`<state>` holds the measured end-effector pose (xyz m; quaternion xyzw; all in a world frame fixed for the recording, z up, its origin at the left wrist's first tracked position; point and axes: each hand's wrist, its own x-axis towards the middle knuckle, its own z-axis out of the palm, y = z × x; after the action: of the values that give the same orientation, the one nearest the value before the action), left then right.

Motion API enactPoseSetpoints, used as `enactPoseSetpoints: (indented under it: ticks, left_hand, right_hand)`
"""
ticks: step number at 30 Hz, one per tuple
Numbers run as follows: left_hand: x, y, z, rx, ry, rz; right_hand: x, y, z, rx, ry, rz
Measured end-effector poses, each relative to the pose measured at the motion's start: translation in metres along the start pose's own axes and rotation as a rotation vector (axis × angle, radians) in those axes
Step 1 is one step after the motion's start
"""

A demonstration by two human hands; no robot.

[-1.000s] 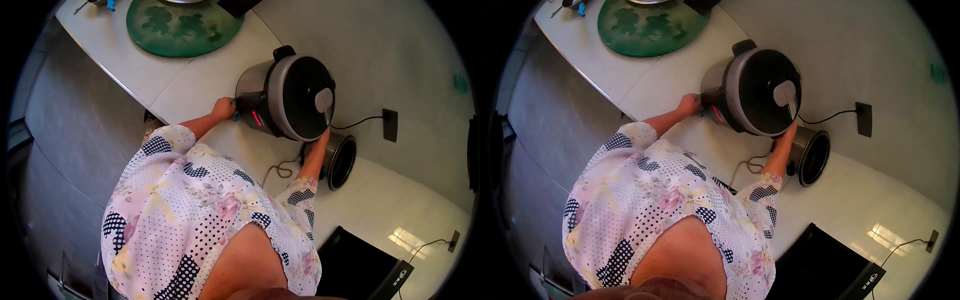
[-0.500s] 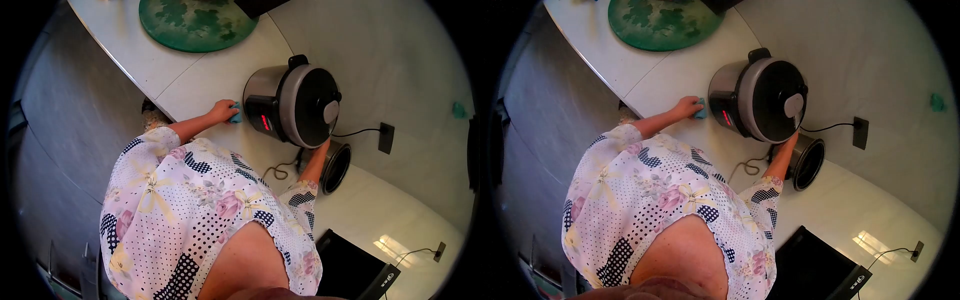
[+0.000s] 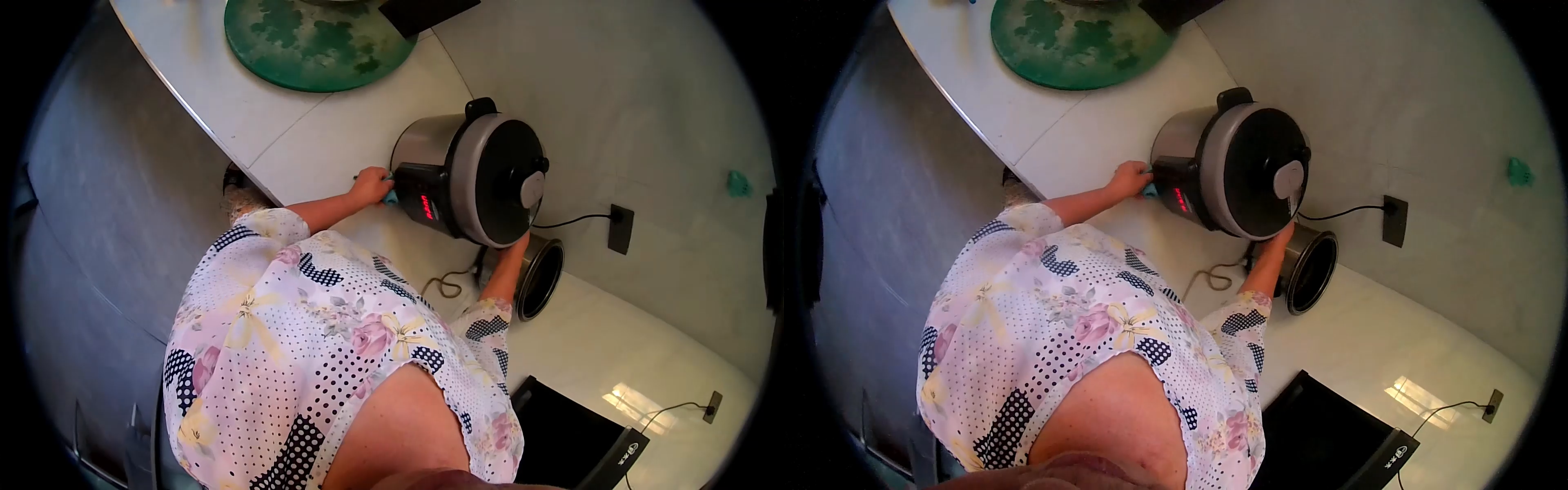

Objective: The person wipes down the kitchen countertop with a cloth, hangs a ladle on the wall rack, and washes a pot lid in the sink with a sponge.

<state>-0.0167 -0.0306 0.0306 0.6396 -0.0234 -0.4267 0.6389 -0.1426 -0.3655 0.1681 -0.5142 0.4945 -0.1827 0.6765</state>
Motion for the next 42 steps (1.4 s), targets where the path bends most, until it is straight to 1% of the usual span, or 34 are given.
enactPoseSetpoints:
  ticks: [3, 6, 9, 12, 15, 18, 19, 20, 21, 22, 23, 24, 26, 28, 30, 32, 34, 35, 36, 38, 40, 41, 42]
  left_hand:
    - [0.012, -0.014, 0.002, 0.000, 0.013, -0.005]
    - [0.017, -0.014, -0.007, 0.011, -0.013, 0.011]
    - [0.018, -0.007, -0.013, 0.020, 0.079, 0.111]
    - [0.024, -0.007, -0.014, 0.119, 0.071, 0.137]
    - [0.023, -0.013, -0.013, 0.430, -0.088, 0.170]
    - [0.033, -0.030, -0.013, 0.488, -0.007, 0.323]
    - [0.049, -0.037, -0.018, 0.551, 0.122, 0.444]
    - [0.064, -0.032, -0.024, 0.363, 0.088, 0.298]
    - [0.064, -0.010, -0.032, 0.434, 0.143, 0.411]
    - [0.056, 0.024, -0.033, 0.423, 0.133, 0.401]
    - [0.087, 0.000, -0.036, 0.189, 0.038, 0.429]
    - [0.083, 0.009, -0.036, 0.424, 0.064, 0.568]
    - [0.067, 0.016, -0.030, 0.518, 0.160, 0.554]
    - [0.063, -0.004, -0.042, 0.599, -0.090, 0.464]
    - [0.044, -0.042, -0.042, 0.581, -0.224, 0.299]
    - [0.011, -0.039, -0.024, 0.500, -0.335, 0.319]
    - [-0.020, -0.017, -0.007, 0.450, -0.312, 0.178]
    - [-0.016, -0.038, -0.012, 0.519, -0.334, 0.254]
    - [-0.015, -0.050, -0.016, 0.533, -0.434, 0.295]
    - [-0.048, -0.006, 0.004, 0.614, -0.686, 0.377]
    - [-0.054, 0.021, 0.011, 0.770, -0.930, 0.291]
    - [-0.060, 0.038, 0.015, 0.800, -0.953, 0.312]
    - [-0.059, 0.044, 0.014, 0.822, -0.918, 0.346]
  right_hand:
    - [-0.010, -0.006, 0.007, -0.077, 0.104, 0.029]
    - [-0.015, -0.005, 0.014, -0.096, 0.140, -0.002]
    - [-0.012, -0.005, 0.014, -0.145, 0.212, 0.021]
    - [-0.014, -0.005, 0.021, -0.083, 0.179, 0.037]
    - [-0.043, -0.025, 0.044, -0.260, 0.299, 0.129]
    - [-0.027, -0.005, 0.021, 0.048, 0.106, 0.048]
    - [-0.019, 0.001, 0.015, 0.096, 0.140, 0.053]
    - [-0.012, 0.006, 0.010, 0.143, 0.176, 0.061]
    - [-0.018, 0.003, 0.015, 0.144, 0.173, 0.044]
    - [-0.024, 0.000, 0.021, 0.145, 0.169, 0.031]
    - [-0.016, 0.005, 0.018, 0.210, 0.129, 0.024]
    - [-0.013, 0.010, 0.016, 0.268, 0.088, 0.009]
    - [-0.040, 0.005, 0.031, 0.406, 0.062, -0.049]
    - [-0.038, 0.029, 0.024, 0.577, -0.064, -0.173]
    - [-0.034, 0.076, 0.016, 0.731, -0.141, -0.344]
    - [-0.045, 0.138, 0.017, 0.726, 0.149, -0.222]
    - [-0.101, 0.167, 0.043, 0.387, 0.202, -0.136]
    - [-0.116, 0.195, 0.053, 0.312, 0.161, -0.076]
    - [-0.130, 0.219, 0.064, 0.235, 0.117, -0.017]
    - [-0.172, 0.225, 0.093, 0.281, -0.038, 0.056]
    - [-0.172, 0.247, 0.097, 0.385, -0.062, 0.021]
    - [-0.168, 0.259, 0.097, 0.438, -0.077, -0.005]
    - [-0.165, 0.256, 0.093, 0.445, 0.029, -0.054]
